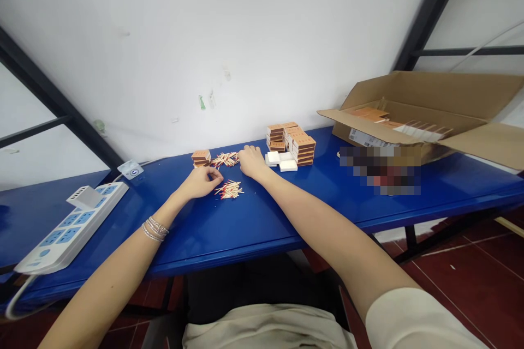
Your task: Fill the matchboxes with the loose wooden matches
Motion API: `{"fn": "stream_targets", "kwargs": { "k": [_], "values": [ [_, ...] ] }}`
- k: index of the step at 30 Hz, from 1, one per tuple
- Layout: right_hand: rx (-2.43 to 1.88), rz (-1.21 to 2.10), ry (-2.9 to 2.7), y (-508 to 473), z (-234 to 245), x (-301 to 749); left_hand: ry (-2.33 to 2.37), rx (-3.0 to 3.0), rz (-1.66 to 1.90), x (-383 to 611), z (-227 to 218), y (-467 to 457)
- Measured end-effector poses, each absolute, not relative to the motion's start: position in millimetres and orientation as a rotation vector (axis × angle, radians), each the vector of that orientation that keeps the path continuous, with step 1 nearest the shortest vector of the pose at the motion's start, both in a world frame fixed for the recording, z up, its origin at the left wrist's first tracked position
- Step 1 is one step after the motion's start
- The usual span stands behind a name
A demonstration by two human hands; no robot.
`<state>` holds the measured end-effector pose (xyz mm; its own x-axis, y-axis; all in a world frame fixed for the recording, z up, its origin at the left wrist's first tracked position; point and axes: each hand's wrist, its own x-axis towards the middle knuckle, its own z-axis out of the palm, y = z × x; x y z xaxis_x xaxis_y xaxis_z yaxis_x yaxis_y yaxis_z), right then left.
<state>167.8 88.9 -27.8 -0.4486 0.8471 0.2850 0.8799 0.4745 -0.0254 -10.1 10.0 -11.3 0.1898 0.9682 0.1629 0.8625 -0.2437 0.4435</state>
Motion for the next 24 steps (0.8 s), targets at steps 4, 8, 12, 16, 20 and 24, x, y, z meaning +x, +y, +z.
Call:
{"fn": "stream_targets", "kwargs": {
  "k": [4, 8, 12, 16, 20, 24],
  "values": [
    [-1.496, -0.095, -2.389, 90, -24, 171, 1.756, 2.214, 0.618, -12, -14, 12],
    [-1.447, 0.009, -2.267, 96, -22, 174, 1.797, 2.196, 0.642, -11, -13, 12],
    [-1.370, 0.230, -2.108, 104, -23, 176, 1.826, 2.175, 0.679, -9, -10, 9],
    [-1.255, 0.580, -1.878, 108, -24, 175, 1.833, 2.157, 0.787, -8, -8, 9],
    [-1.027, 0.995, -1.688, 97, -20, 170, 1.742, 1.959, 0.909, -4, -10, 10],
    [-0.862, 1.279, -1.565, 75, -11, 161, 1.409, 1.566, 1.033, 5, -14, 9]
  ]
}}
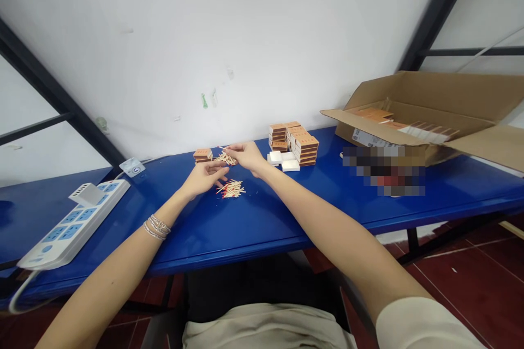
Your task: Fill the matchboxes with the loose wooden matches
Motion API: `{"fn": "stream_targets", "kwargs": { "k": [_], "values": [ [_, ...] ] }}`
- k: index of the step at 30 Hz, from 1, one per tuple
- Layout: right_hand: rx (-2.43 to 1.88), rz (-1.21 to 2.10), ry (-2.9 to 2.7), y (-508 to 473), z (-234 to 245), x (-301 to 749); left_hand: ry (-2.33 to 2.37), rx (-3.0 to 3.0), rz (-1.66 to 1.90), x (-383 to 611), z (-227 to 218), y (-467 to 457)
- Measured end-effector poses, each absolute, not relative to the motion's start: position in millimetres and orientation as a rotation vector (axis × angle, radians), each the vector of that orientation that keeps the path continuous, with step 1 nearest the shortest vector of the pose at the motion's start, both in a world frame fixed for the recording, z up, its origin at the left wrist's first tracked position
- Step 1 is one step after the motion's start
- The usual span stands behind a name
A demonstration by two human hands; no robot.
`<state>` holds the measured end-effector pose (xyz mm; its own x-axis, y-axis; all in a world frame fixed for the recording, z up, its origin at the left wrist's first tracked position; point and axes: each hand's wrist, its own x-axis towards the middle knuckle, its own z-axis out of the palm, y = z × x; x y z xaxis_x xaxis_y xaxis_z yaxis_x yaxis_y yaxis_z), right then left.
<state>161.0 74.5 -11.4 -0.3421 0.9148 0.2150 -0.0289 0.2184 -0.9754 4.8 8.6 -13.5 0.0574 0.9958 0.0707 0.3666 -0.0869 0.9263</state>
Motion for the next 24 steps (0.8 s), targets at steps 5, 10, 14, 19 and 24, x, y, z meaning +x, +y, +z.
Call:
{"fn": "stream_targets", "kwargs": {
  "k": [5, 10, 14, 19, 24],
  "values": [
    [-0.820, 1.411, -1.495, 54, -8, 150, 1.173, 1.329, 1.089, 17, -12, 1],
    [-0.825, 1.452, -1.455, 48, -10, 147, 1.134, 1.220, 1.143, 21, -11, 0],
    [-0.818, 1.442, -1.437, 48, -9, 147, 1.179, 1.230, 1.169, 21, -10, 0],
    [-0.818, 1.341, -1.455, 51, -12, 146, 1.238, 1.282, 1.187, 20, -10, 0],
    [-0.803, 1.309, -1.428, 54, -13, 147, 1.294, 1.328, 1.374, 17, -11, 3]
  ]
}}
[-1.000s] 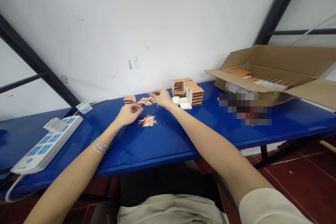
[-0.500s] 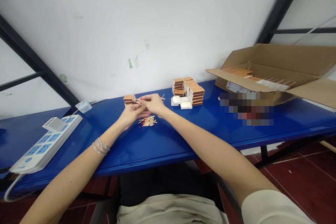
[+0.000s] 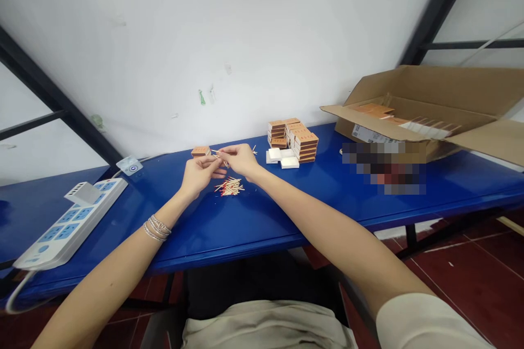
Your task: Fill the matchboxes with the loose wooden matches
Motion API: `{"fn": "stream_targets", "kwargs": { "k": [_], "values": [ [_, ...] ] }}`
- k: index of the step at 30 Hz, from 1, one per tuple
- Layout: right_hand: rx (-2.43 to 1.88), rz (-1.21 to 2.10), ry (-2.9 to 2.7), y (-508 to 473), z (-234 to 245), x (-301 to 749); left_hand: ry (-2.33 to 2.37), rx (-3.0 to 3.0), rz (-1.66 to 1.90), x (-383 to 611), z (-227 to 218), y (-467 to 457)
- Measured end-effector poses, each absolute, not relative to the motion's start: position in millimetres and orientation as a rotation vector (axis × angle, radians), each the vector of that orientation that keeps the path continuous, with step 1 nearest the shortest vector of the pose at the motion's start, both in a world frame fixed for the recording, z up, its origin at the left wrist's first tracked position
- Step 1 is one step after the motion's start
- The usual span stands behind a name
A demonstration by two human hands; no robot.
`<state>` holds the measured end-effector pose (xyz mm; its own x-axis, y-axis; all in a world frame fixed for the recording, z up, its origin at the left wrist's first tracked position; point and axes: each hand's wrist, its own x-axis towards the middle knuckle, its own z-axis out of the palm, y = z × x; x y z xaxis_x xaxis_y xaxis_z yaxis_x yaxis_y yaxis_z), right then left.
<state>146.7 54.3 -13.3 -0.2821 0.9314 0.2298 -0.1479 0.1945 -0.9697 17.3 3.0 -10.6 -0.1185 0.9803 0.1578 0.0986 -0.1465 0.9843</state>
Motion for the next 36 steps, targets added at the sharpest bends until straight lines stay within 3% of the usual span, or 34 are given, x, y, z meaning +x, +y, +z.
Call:
{"fn": "stream_targets", "kwargs": {
  "k": [8, 15, 19, 26, 36],
  "values": [
    [-0.855, 1.337, -1.363, 56, -5, 156, 1.344, 1.383, 1.338, 13, -7, 4],
    [-0.884, 1.231, -1.568, 66, -5, 172, 1.453, 2.281, 0.915, 5, -8, 0],
    [-0.839, 1.119, -1.778, 65, -3, 177, 1.387, 2.431, 0.720, 7, -7, -2],
    [-0.859, 0.894, -2.003, 63, -3, 179, 1.587, 1.999, 1.193, 3, -7, 4],
    [-0.907, 0.834, -2.078, 65, -3, 180, 1.476, 1.803, 1.412, -4, -7, 12]
  ]
}}
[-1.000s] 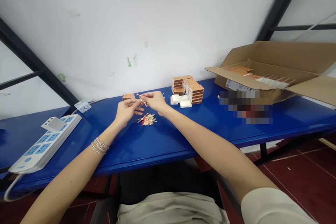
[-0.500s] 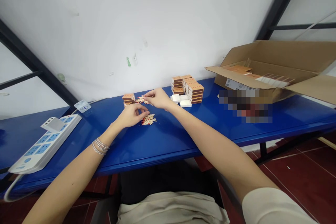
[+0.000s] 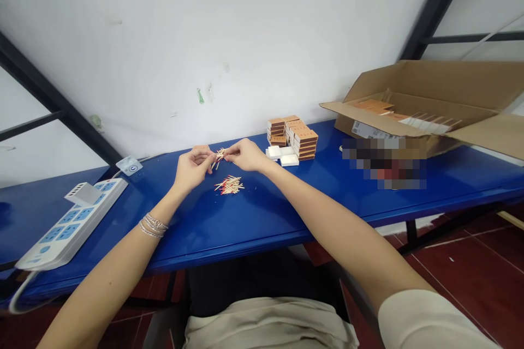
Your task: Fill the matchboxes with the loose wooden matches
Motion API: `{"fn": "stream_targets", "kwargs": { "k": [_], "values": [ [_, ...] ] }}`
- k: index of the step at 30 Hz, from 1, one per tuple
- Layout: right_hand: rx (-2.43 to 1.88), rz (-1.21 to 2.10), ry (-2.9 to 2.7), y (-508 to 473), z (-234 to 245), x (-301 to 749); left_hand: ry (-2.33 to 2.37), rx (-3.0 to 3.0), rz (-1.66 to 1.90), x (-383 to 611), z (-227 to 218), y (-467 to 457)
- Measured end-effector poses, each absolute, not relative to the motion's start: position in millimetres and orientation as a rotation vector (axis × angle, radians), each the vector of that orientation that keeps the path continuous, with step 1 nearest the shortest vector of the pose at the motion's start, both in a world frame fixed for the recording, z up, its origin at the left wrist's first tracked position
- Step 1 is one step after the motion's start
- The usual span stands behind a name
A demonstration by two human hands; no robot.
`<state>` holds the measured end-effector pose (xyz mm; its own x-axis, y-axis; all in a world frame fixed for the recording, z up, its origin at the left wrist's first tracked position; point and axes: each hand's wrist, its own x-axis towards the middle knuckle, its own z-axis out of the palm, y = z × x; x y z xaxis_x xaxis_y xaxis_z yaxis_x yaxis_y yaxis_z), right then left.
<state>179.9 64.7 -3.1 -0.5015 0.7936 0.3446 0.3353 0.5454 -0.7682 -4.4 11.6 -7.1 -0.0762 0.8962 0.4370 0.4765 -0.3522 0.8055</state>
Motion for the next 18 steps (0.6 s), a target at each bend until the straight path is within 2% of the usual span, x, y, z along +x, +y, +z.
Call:
{"fn": "stream_targets", "kwargs": {
  "k": [5, 11, 18],
  "values": [
    [-0.970, 1.030, -1.885, 67, 5, 189, 1.456, 1.830, 1.220, -2, -7, 10],
    [-0.880, 1.385, -1.585, 66, 9, 190, 1.404, 2.220, 0.846, 3, -7, 0],
    [-0.846, 1.591, -1.423, 54, 9, 180, 1.491, 2.085, 1.028, 10, -5, -3]
  ]
}}
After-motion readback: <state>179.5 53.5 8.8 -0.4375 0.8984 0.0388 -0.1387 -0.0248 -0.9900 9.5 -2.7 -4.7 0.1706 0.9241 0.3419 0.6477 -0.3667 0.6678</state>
